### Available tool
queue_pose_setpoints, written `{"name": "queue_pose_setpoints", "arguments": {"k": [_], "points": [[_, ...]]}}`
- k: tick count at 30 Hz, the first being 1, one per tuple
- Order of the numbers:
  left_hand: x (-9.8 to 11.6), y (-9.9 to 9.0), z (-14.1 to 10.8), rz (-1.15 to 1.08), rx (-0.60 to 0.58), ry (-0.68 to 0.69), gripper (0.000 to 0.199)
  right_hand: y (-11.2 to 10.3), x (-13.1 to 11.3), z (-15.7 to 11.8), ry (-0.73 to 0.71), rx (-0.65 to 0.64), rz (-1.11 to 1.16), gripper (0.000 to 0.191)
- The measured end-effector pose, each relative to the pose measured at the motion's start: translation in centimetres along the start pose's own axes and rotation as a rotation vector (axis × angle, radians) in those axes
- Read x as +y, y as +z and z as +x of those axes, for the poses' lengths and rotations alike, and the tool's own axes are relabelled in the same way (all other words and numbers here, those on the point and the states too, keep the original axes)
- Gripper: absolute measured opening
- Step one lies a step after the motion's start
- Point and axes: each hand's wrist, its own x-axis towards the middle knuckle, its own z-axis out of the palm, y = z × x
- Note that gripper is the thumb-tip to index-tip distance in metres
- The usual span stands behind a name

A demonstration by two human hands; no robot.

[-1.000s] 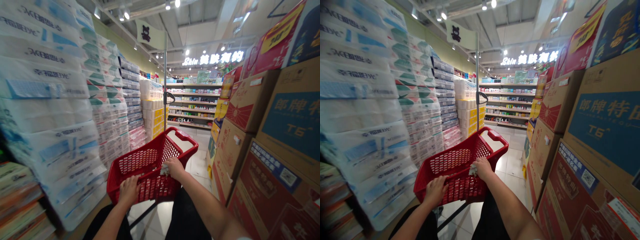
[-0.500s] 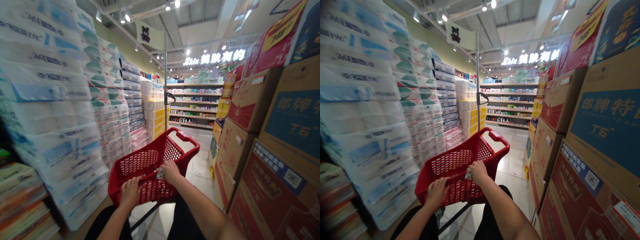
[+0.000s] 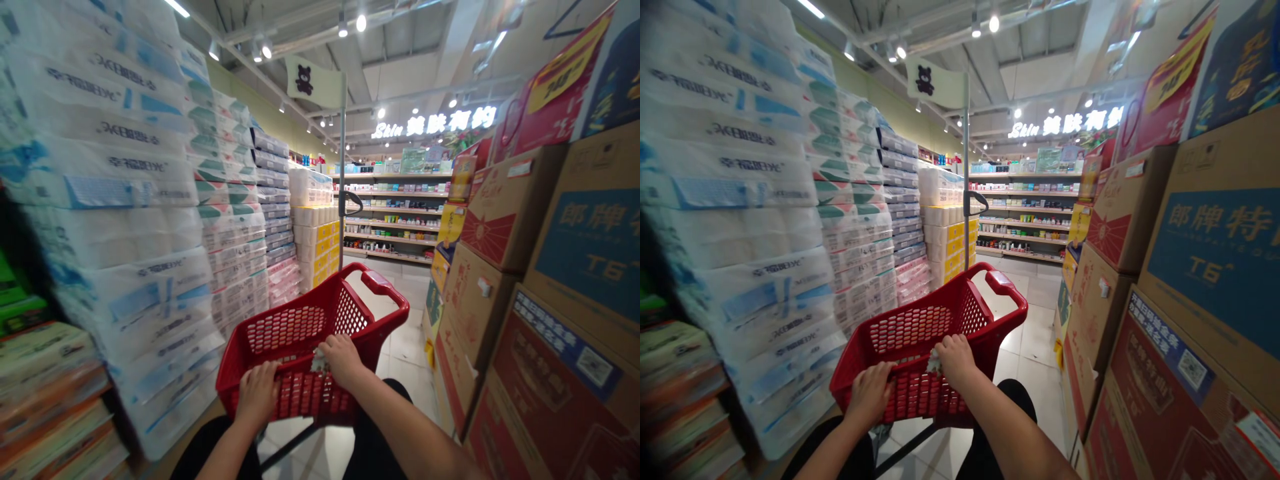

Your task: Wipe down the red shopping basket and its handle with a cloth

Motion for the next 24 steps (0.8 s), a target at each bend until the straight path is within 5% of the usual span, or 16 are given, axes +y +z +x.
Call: {"name": "queue_pose_setpoints", "arguments": {"k": [10,15,24], "points": [[1.0,-0.3,0.4,-0.021,0.023,0.004,0.036,0.9,-2.3,1.7,-0.050,-0.031,-0.001,0.025],[0.5,-0.1,0.4,-0.049,0.031,0.014,0.033,0.3,0.3,0.5,-0.111,0.011,0.033,0.034],[0.4,0.2,0.1,-0.058,0.042,0.026,0.034,-1.6,4.8,-1.7,0.119,0.175,-0.018,0.016]]}}
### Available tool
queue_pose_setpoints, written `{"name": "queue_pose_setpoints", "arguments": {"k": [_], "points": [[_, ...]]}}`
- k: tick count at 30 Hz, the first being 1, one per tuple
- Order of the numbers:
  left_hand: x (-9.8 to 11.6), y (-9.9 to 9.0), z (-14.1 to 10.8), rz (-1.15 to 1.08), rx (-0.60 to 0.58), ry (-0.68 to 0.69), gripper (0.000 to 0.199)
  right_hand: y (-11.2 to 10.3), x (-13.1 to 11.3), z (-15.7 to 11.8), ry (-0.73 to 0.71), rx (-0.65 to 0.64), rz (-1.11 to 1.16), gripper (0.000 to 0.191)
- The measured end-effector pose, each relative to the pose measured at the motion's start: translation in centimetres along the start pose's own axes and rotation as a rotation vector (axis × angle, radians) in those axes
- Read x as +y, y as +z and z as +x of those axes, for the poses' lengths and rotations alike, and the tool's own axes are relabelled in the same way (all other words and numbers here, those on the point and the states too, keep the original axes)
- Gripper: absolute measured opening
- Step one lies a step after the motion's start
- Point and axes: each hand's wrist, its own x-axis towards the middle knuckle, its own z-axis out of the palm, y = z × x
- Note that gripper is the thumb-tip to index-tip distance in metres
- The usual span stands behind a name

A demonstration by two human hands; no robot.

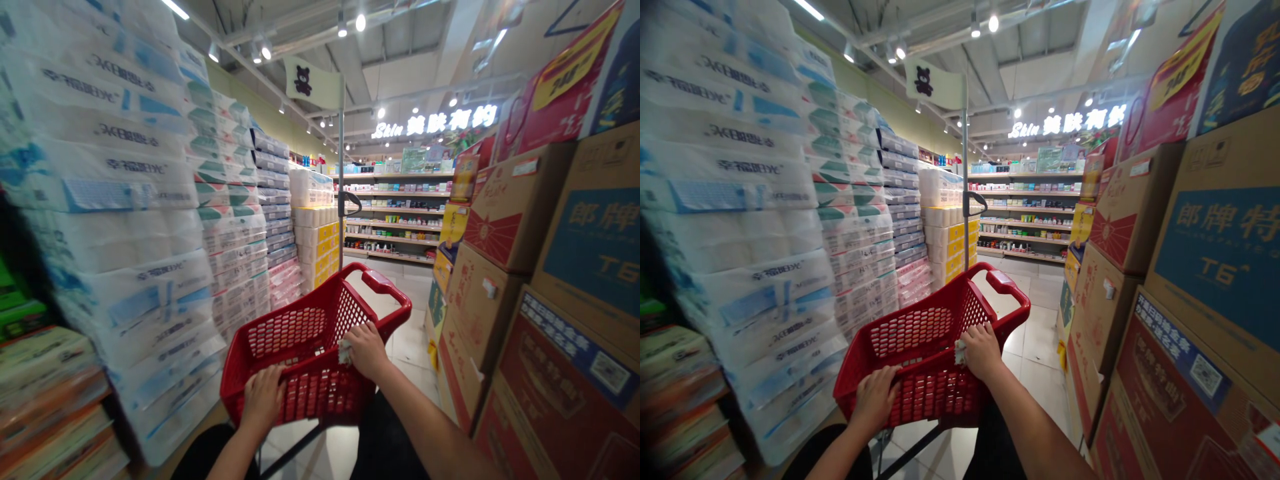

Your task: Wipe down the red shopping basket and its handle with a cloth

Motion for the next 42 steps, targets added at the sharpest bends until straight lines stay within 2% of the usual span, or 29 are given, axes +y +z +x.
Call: {"name": "queue_pose_setpoints", "arguments": {"k": [4,9,12,15,18,21,24,26,29,33,36,39,42], "points": [[-0.1,0.3,0.0,0.016,-0.017,-0.020,0.036,1.3,-2.0,0.9,0.049,-0.038,0.009,0.012],[-0.2,0.1,0.1,0.021,-0.048,-0.025,0.037,3.0,-6.9,1.9,-0.102,-0.182,0.063,0.021],[-0.1,-0.1,0.0,0.017,-0.062,-0.030,0.037,3.0,-8.6,2.1,-0.145,-0.217,0.059,0.025],[-0.1,-0.5,0.0,0.007,-0.080,-0.033,0.037,1.8,-8.2,2.3,-0.161,-0.252,0.072,0.026],[0.0,-0.7,0.1,-0.002,-0.094,-0.038,0.037,-0.1,-6.0,2.7,-0.074,-0.294,0.055,0.022],[0.1,-0.8,0.1,-0.004,-0.088,-0.042,0.036,-1.7,-3.3,2.9,0.027,-0.283,0.022,0.019],[0.2,-0.6,0.0,-0.005,-0.064,-0.036,0.035,-2.2,-1.7,2.6,0.079,-0.251,0.003,0.019],[0.2,-0.4,0.0,-0.012,-0.051,-0.026,0.035,-1.7,-1.9,2.2,0.091,-0.230,-0.007,0.020],[0.1,-0.2,-0.2,-0.018,-0.042,-0.021,0.036,-0.1,-3.7,1.6,0.067,-0.202,-0.043,0.022],[0.4,-0.5,-0.2,-0.003,-0.050,-0.038,0.036,1.9,-7.2,1.6,-0.041,-0.255,-0.031,0.027],[0.7,-1.1,-0.2,0.006,-0.073,-0.052,0.037,2.1,-8.4,1.9,-0.089,-0.283,0.006,0.031],[0.8,-1.4,-0.2,0.003,-0.087,-0.054,0.037,1.2,-7.6,2.2,-0.102,-0.289,0.038,0.026],[0.6,-1.1,-0.2,-0.009,-0.077,-0.047,0.036,-0.1,-5.2,2.8,-0.045,-0.279,0.050,0.018]]}}
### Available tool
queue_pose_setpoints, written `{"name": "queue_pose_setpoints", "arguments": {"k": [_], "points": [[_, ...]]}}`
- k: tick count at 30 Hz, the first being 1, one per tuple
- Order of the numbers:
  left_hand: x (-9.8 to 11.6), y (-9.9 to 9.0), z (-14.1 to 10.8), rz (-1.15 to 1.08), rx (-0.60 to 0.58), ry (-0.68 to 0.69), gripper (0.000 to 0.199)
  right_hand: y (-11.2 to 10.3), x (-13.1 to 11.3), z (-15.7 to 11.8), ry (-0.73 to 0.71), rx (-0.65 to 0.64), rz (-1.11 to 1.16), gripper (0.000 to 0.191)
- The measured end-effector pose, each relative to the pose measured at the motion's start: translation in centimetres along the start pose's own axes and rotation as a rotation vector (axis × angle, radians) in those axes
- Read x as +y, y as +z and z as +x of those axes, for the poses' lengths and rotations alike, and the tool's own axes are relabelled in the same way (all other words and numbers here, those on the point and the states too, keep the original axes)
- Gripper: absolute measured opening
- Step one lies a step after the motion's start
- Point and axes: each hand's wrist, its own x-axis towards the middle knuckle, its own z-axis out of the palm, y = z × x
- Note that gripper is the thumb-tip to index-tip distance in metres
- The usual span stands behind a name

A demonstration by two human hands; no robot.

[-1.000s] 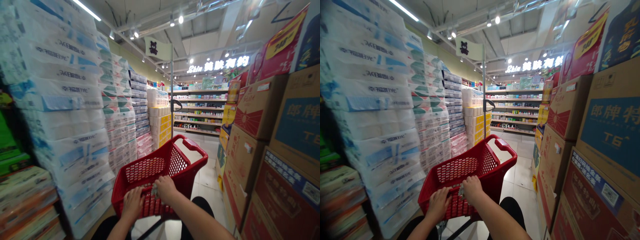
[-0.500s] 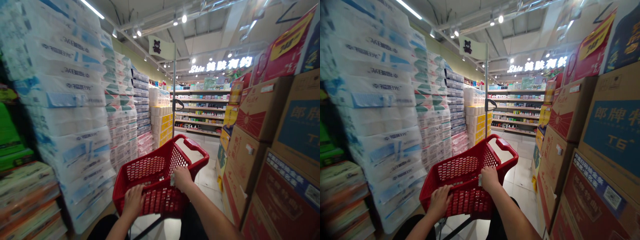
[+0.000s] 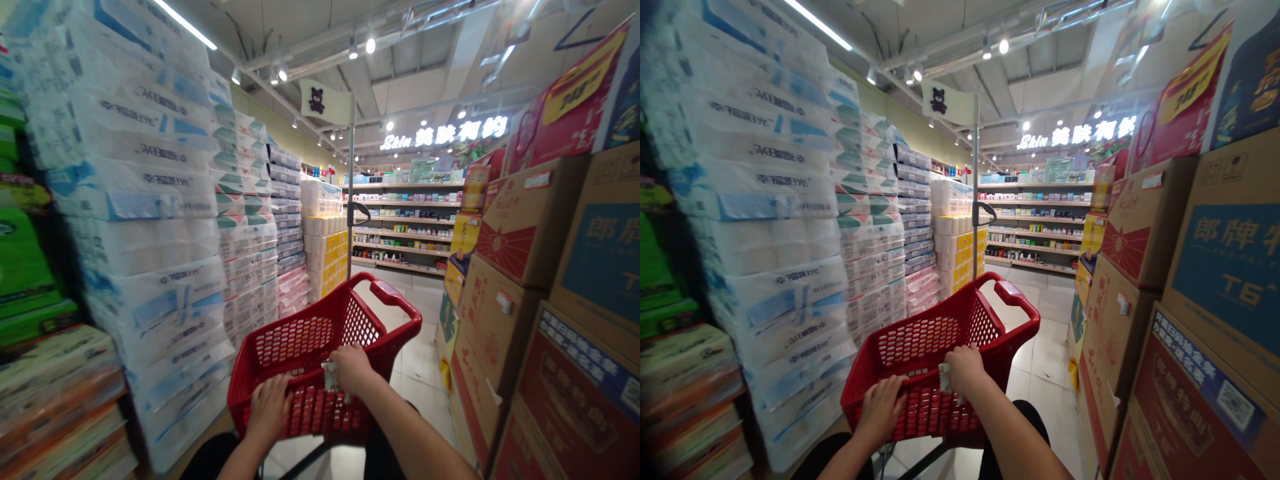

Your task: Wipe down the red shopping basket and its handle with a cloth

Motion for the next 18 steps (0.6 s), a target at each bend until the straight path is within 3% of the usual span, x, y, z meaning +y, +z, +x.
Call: {"name": "queue_pose_setpoints", "arguments": {"k": [3,6,15,18], "points": [[-0.3,0.6,0.1,-0.003,0.021,0.007,0.036,-1.2,2.4,-0.1,0.113,0.029,-0.002,0.017],[-0.3,1.0,0.1,-0.008,0.045,0.011,0.035,-1.2,3.4,-0.4,0.185,0.058,-0.010,0.020],[0.7,0.2,-0.7,-0.065,0.033,-0.032,0.035,1.7,-2.4,-1.0,-0.015,0.034,0.007,0.027],[0.7,0.2,-1.0,-0.074,0.030,-0.033,0.034,1.6,-2.5,-0.8,-0.060,0.009,0.054,0.027]]}}
